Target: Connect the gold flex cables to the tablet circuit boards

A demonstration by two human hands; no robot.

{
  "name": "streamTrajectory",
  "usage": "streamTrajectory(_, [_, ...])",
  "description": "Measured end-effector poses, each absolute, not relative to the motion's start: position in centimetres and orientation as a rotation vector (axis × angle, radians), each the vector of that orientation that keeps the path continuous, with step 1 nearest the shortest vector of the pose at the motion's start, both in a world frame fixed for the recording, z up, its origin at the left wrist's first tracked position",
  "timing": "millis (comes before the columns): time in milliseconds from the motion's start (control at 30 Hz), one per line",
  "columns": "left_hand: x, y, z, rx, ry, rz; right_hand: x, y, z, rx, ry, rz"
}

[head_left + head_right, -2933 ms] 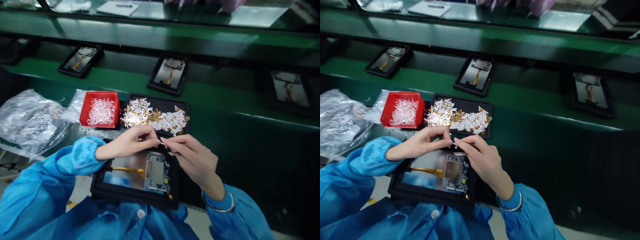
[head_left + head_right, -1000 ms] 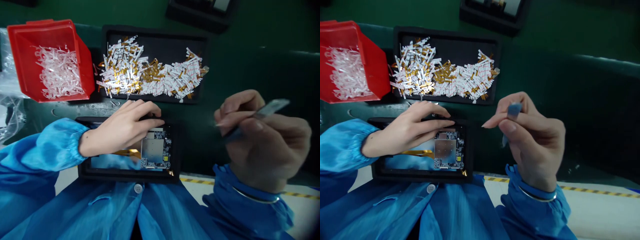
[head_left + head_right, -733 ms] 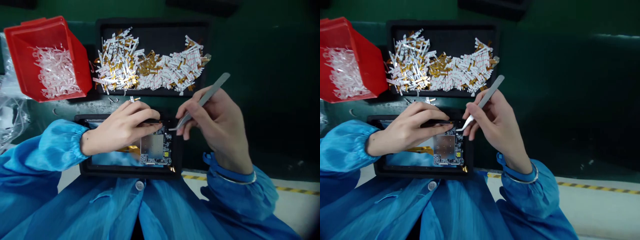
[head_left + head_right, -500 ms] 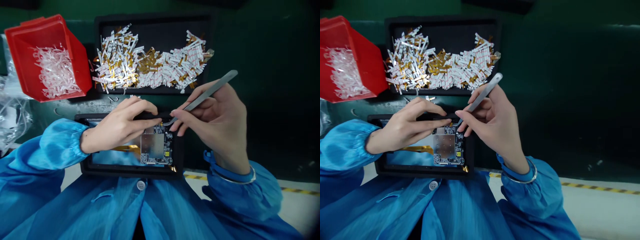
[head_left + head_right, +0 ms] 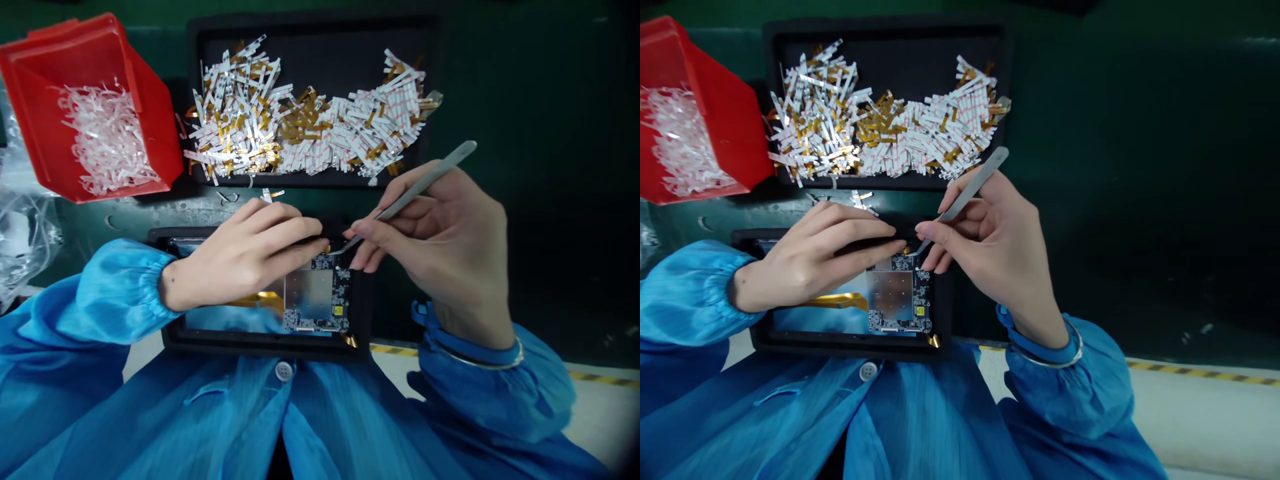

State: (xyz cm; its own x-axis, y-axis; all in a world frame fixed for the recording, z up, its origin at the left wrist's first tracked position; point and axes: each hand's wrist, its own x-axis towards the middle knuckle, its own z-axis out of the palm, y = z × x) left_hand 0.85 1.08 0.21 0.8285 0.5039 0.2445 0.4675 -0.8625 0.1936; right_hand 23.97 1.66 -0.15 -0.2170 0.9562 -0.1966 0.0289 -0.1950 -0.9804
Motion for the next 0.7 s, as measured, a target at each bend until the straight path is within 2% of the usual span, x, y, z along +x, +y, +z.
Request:
streamTrajectory(133, [0.7, 0.3, 0.7, 2.833, 0.773, 0.483, 23.9, 1.6, -0.4, -1.249, -1.250, 1.487])
streamTrajectory(333, [0.6, -0.8, 1.6, 2.878, 0.739, 0.323, 23.8, 1.5, -0.4, -1.299, -1.266, 1.483])
streamTrajectory(700, [1.3, -0.6, 1.0, 2.995, 0.797, 0.293, 24.2, 1.5, -0.6, -1.210, -1.422, 1.392])
